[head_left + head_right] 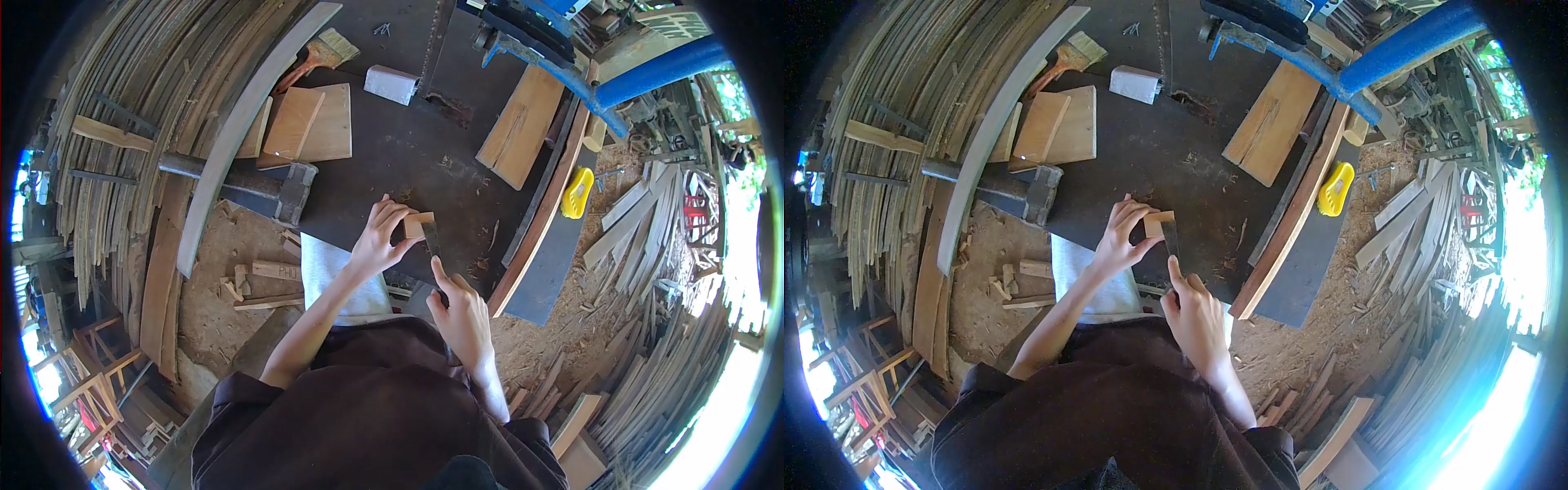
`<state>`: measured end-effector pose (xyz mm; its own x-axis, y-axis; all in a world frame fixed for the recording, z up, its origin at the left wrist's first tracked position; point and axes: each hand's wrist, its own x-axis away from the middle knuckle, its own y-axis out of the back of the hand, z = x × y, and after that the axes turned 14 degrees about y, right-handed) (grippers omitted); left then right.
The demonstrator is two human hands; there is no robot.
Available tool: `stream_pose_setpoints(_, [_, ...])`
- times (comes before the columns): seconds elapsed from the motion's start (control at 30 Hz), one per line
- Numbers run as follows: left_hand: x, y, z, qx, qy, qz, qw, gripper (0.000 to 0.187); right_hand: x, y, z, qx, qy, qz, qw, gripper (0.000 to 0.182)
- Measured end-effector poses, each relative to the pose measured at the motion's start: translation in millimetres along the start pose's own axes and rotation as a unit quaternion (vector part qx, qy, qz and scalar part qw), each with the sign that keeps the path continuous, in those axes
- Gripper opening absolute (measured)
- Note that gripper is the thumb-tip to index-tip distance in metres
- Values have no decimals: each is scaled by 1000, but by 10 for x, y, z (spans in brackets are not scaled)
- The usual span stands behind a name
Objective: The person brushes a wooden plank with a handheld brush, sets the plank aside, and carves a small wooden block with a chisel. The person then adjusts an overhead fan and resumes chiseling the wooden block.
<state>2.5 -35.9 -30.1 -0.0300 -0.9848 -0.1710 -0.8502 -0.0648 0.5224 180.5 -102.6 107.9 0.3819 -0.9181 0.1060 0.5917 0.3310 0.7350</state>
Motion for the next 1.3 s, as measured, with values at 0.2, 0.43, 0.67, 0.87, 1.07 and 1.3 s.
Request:
stream_pose_setpoints(0.2, [-18,32,-12,5,1,11,1000,50,-8,1,-7,-1,-1,7,1000,53])
stream_pose_setpoints(0.43, [-12,16,3,2,-5,3,1000,51,79,6,-4,-19,6,0,1000,52])
stream_pose_setpoints(0.67, [-13,49,-20,-10,-9,2,1000,50,-22,-9,-1,-12,12,-16,1000,52])
stream_pose_setpoints(0.87, [-8,31,-9,-8,-10,11,1000,50,-53,-18,-36,-7,14,-8,1000,53])
stream_pose_setpoints(1.07, [-14,31,-13,1,-8,5,1000,50,43,19,-30,-20,4,4,1000,52])
stream_pose_setpoints(1.3, [-7,49,-6,-8,-9,8,1000,50,25,-67,-90,33,55,-15,998,50])
